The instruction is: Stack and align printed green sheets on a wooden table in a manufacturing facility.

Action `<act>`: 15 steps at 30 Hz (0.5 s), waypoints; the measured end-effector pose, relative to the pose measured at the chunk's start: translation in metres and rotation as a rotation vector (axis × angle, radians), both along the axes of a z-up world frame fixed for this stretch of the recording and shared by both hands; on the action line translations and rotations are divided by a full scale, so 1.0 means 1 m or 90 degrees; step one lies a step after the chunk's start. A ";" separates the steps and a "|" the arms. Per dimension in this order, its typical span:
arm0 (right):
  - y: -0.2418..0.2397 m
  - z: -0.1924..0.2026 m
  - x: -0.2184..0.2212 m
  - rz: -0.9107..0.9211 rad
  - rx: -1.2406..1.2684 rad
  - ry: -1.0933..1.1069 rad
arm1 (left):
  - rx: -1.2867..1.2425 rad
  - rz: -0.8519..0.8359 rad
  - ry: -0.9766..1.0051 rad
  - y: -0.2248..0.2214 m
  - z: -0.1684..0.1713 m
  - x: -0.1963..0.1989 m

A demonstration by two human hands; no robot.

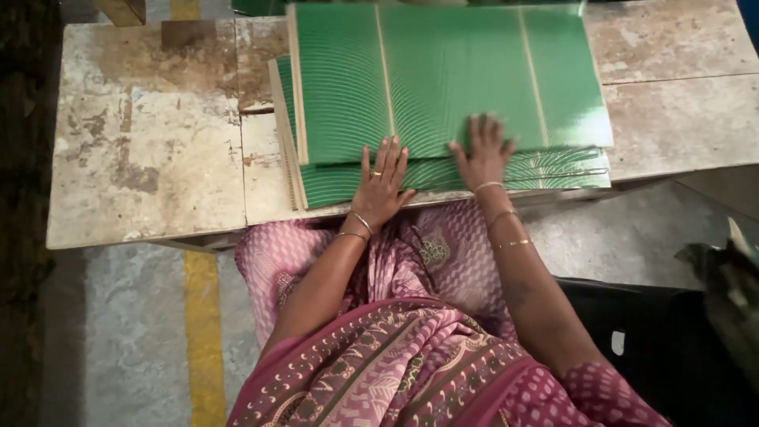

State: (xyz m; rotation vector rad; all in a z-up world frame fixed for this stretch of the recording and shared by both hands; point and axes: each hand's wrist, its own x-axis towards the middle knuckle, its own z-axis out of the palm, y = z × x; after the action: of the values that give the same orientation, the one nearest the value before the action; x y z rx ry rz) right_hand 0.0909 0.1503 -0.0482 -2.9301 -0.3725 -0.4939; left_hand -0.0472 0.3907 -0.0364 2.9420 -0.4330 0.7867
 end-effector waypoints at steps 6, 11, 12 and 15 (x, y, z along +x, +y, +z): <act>0.016 0.017 -0.015 0.121 -0.015 0.215 | -0.029 0.027 0.083 0.001 0.014 0.004; 0.003 0.011 -0.015 0.110 0.060 0.237 | -0.037 0.036 0.090 0.000 0.008 0.003; -0.001 0.002 -0.008 0.116 0.084 0.209 | -0.032 0.038 0.090 0.000 0.005 0.004; -0.004 -0.008 -0.004 0.130 0.104 0.178 | -0.034 0.012 0.084 0.002 -0.004 0.004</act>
State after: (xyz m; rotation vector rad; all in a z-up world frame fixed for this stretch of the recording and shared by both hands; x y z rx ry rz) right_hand 0.0869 0.1462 -0.0563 -2.7117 -0.5553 -0.0807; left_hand -0.0433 0.3926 -0.0409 2.9303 -0.3685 0.5926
